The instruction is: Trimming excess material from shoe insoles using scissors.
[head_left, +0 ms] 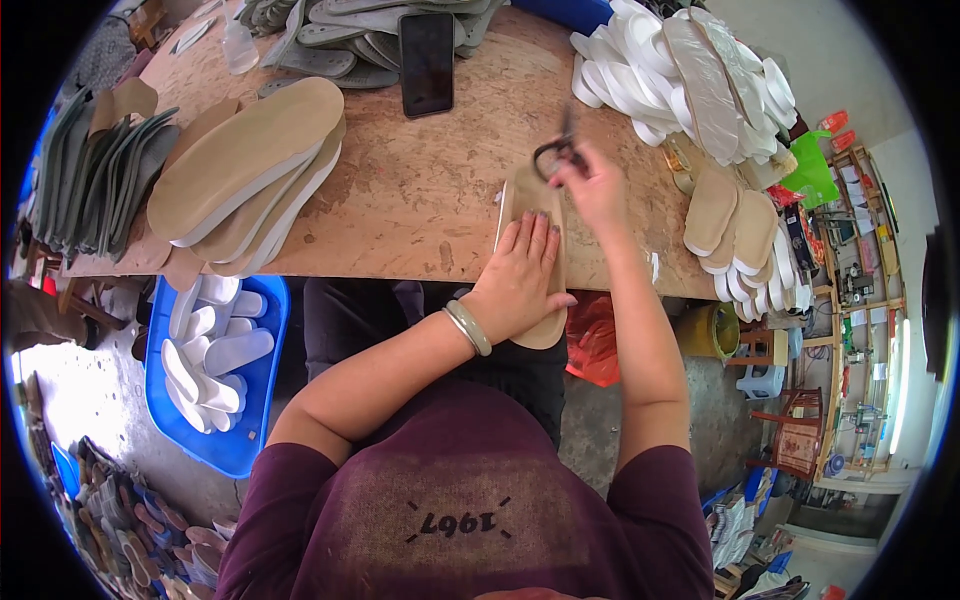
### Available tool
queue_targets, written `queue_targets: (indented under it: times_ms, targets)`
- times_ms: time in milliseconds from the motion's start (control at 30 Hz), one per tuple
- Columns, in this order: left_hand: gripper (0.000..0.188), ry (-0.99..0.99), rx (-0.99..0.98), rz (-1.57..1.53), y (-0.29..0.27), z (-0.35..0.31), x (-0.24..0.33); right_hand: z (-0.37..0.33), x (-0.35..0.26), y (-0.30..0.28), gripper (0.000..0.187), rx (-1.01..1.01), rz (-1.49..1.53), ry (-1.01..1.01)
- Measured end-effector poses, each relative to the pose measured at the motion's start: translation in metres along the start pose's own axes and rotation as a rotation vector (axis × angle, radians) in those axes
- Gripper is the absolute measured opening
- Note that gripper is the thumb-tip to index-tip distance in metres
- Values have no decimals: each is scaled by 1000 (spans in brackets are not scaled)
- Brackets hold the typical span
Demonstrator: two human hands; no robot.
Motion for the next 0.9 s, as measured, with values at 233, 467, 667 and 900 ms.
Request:
queue_targets:
  times_ms: [233, 467, 667, 900]
  targets:
    - [87, 19, -7, 42, -1, 2, 2, -3, -22, 19, 25, 144, -233, -271]
    - [88, -48, 29, 26, -5, 5, 3, 13, 17, -16, 12, 307, 586, -1]
    - [90, -216, -84, 20, -11, 10, 0, -33, -19, -10, 31, 124, 374, 53]
    - [101, 269, -142, -42, -25, -32, 8, -47, -19, 30, 41, 145, -211, 100]
Point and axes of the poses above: each hand's wrist, its own z-axis towards the middle knuckle, its own y-axis out of the palm, x = y × z, the point moved 6 cm from there along z, towards the middle knuckle, and after that the axes turned 15 degrees about y, right-handed, at the moved point
